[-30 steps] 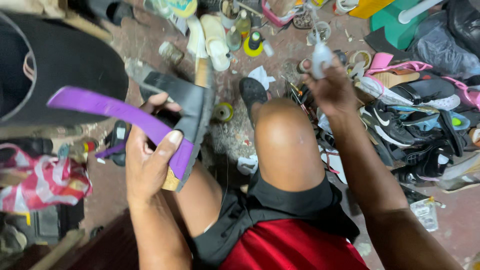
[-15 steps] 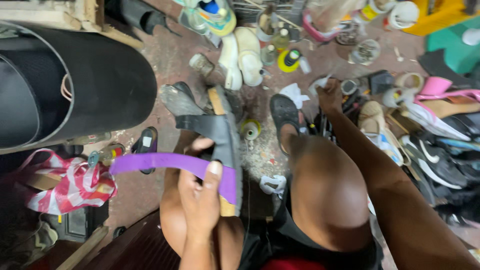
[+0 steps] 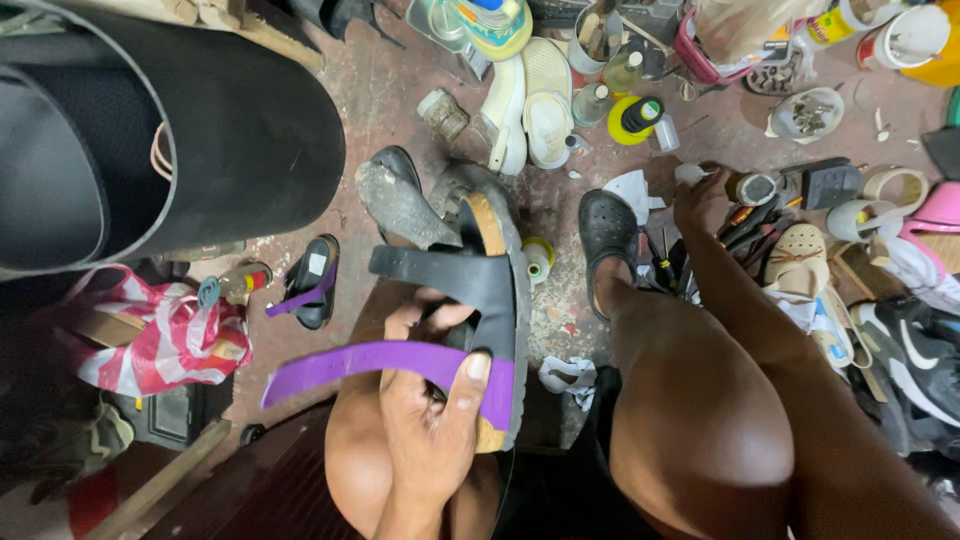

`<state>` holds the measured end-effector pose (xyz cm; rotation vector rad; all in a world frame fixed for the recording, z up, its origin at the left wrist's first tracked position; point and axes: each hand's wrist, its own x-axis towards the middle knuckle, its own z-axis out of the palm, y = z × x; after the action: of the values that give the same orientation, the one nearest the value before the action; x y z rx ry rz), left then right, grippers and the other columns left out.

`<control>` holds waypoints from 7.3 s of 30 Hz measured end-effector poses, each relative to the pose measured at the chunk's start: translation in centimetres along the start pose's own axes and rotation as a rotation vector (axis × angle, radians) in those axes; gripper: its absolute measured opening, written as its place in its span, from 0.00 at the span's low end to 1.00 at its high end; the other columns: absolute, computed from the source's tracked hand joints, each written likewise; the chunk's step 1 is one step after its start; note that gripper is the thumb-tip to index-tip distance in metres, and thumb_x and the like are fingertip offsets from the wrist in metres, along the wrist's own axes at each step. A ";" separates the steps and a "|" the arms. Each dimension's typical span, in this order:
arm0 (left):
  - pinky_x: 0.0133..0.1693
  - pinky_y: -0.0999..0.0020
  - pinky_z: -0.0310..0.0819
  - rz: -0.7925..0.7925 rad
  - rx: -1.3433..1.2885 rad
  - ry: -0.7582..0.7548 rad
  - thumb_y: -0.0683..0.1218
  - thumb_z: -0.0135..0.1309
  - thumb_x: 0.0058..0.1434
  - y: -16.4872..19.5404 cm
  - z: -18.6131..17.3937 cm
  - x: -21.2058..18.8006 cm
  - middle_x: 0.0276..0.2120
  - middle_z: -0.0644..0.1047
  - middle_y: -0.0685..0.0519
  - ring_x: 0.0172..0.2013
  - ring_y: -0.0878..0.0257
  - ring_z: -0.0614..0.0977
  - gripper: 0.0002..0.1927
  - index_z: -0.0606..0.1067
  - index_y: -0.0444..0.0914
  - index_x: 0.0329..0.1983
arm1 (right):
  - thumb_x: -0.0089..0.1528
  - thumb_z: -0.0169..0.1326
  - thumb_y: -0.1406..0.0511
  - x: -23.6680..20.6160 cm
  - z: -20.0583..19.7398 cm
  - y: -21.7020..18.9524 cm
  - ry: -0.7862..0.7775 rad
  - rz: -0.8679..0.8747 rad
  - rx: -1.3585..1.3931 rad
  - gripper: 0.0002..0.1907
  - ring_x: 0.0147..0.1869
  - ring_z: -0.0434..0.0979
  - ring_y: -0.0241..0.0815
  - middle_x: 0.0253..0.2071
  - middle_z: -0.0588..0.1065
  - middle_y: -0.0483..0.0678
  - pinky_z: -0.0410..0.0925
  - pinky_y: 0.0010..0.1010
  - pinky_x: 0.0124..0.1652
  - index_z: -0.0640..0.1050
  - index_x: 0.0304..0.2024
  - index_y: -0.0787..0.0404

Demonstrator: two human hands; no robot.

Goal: The person sits on the floor repairing sandals. They first work the buckle and strap of a blue sandal on their lap, then pick up a black sandal with a purple strap, apply glue from a squeeze bottle along the sole edge, and press the sole and strap areas together by hand.

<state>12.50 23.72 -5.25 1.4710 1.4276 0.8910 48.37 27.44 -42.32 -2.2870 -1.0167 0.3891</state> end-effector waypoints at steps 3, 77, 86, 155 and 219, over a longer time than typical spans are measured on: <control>0.62 0.60 0.68 -0.009 -0.066 -0.011 0.45 0.57 0.64 -0.2 -0.1 -0.4 0.58 0.72 0.42 0.58 0.53 0.76 0.17 0.75 0.30 0.53 | 0.69 0.56 0.66 -0.8 -1.1 -0.8 -0.446 -0.410 -1.206 0.05 0.41 0.81 0.51 0.37 0.81 0.54 0.62 0.64 0.68 0.79 0.39 0.61; 0.45 0.70 0.76 0.354 -0.579 -0.063 0.41 0.50 0.67 3.7 1.4 -6.8 0.64 0.68 0.42 0.45 0.61 0.78 0.21 0.70 0.31 0.63 | 0.64 0.58 0.53 -18.6 -25.3 -32.8 -1.083 -0.002 1.590 0.44 0.69 0.69 0.51 0.66 0.67 0.58 0.64 0.44 0.67 0.56 0.73 0.67; 0.51 0.64 0.78 0.470 -0.292 -0.049 0.44 0.51 0.69 4.1 1.0 -6.9 0.56 0.75 0.41 0.49 0.54 0.80 0.18 0.74 0.33 0.60 | 0.64 0.61 0.53 -18.5 -25.6 -32.1 -0.988 -0.141 1.461 0.44 0.73 0.66 0.50 0.65 0.66 0.58 0.62 0.44 0.70 0.56 0.72 0.68; 0.69 0.49 0.63 0.132 -1.668 -0.019 0.49 0.41 0.75 -2.3 -0.9 -3.1 0.70 0.65 0.48 0.67 0.53 0.70 0.32 0.50 0.49 0.81 | 0.65 0.59 0.64 -22.4 -21.7 -29.7 -1.386 -0.259 0.977 0.47 0.72 0.63 0.40 0.70 0.63 0.54 0.63 0.36 0.65 0.47 0.77 0.65; 0.41 0.73 0.80 -0.186 -0.318 0.208 0.39 0.54 0.78 -7.3 -2.0 -0.6 0.47 0.79 0.52 0.39 0.68 0.80 0.07 0.73 0.36 0.56 | 0.59 0.53 0.64 -21.2 -16.4 7.2 -0.353 -0.308 -0.271 0.22 0.54 0.78 0.62 0.55 0.73 0.59 0.72 0.47 0.44 0.74 0.56 0.62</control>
<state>7.91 23.07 -11.26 1.0159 1.4655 1.1187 46.32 1.19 -33.64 -2.2863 -1.6631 0.5656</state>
